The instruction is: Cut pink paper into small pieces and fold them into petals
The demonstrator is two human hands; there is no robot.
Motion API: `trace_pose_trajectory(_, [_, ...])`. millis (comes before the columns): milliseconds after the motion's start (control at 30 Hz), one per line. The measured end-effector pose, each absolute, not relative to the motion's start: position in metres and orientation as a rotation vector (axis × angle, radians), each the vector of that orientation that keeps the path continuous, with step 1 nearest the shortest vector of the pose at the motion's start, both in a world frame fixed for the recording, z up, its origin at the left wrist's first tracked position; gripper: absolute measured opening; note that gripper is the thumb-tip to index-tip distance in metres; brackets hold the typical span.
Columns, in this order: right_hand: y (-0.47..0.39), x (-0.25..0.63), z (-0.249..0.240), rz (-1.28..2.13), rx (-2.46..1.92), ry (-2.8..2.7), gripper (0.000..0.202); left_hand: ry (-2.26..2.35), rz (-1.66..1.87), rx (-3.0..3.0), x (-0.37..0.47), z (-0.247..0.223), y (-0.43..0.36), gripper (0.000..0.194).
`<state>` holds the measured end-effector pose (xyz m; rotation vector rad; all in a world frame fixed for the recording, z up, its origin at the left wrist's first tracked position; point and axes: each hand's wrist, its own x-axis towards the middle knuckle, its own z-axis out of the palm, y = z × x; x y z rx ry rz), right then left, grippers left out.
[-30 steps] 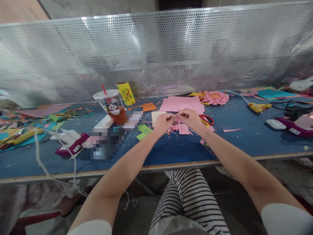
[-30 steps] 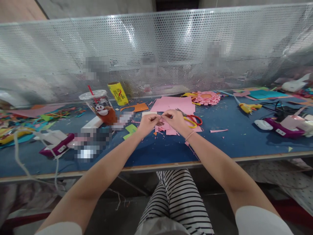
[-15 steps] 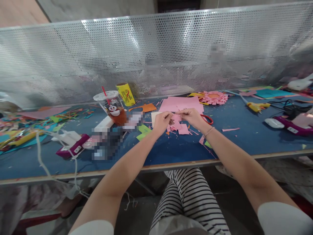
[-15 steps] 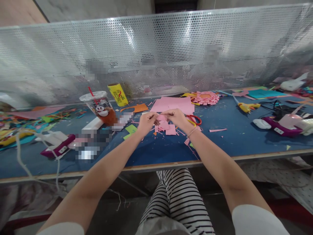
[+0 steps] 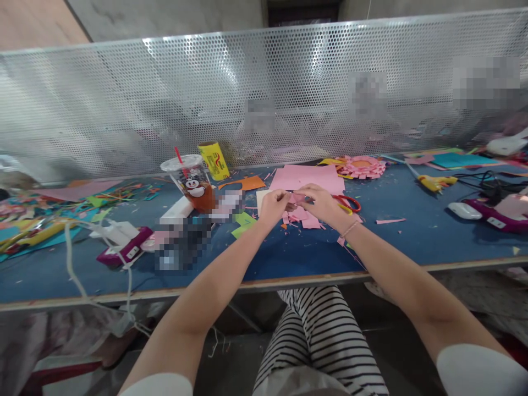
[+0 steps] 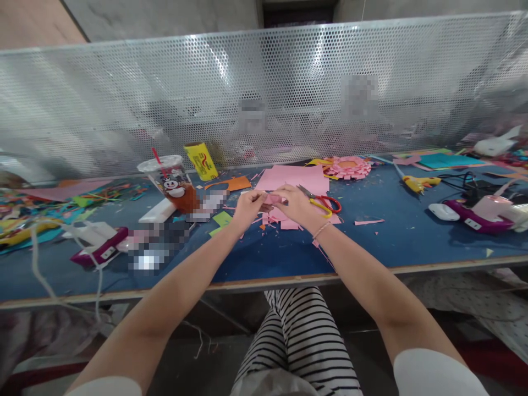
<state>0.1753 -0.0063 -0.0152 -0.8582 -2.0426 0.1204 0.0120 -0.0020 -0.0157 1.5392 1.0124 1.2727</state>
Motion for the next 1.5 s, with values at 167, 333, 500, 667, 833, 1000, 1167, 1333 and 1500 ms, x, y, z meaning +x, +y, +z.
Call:
trace_pose_trajectory(167, [-0.0024,0.1746,-0.0191,0.137,-0.910,-2.024,0.021,0.885,1.206,1.553,0.0119,-0.0157,-0.0024,0.032])
trace_pose_trajectory(333, [-0.0059,0.1733,-0.0166,0.256,-0.982,-1.958,0.025,0.888,1.213,1.724,0.0088,-0.0165,-0.0023,0.033])
trace_pose_trajectory(500, [-0.0076,0.1730,-0.0155,0.246,-1.054,-1.953,0.024,0.922,1.217,1.732,0.0082,-0.0165,-0.0016,0.027])
trace_pose_trajectory(667, [-0.0075,0.1718,-0.0154,0.406,-1.029,-1.851,0.014,0.911,1.252,1.632,0.0101,-0.0158,-0.0019,0.023])
trace_pose_trajectory(833, [-0.0053,0.1699,-0.0168,0.891,-0.919,-1.573,0.006,0.846,1.251,1.515,0.0102,-0.0159,-0.0015,0.022])
trace_pose_trajectory(1000, [-0.0066,0.1710,-0.0144,0.928,-0.948,-1.545,0.015,0.797,1.225,1.482,0.0080,-0.0177,0.0007,0.018])
trace_pose_trajectory(1167, [-0.0074,0.1726,-0.0125,0.811,-0.981,-1.563,0.013,0.807,1.253,1.493,0.0088,-0.0151,-0.0024,0.013])
trace_pose_trajectory(1333, [-0.0042,0.1751,-0.0133,0.705,-0.950,-1.608,0.014,0.813,1.260,1.487,0.0102,-0.0112,-0.0063,0.022])
trace_pose_trajectory(1500, [-0.0017,0.1762,-0.0144,0.639,-0.906,-1.638,0.014,0.670,1.196,1.287,0.0079,-0.0120,-0.0020,0.024])
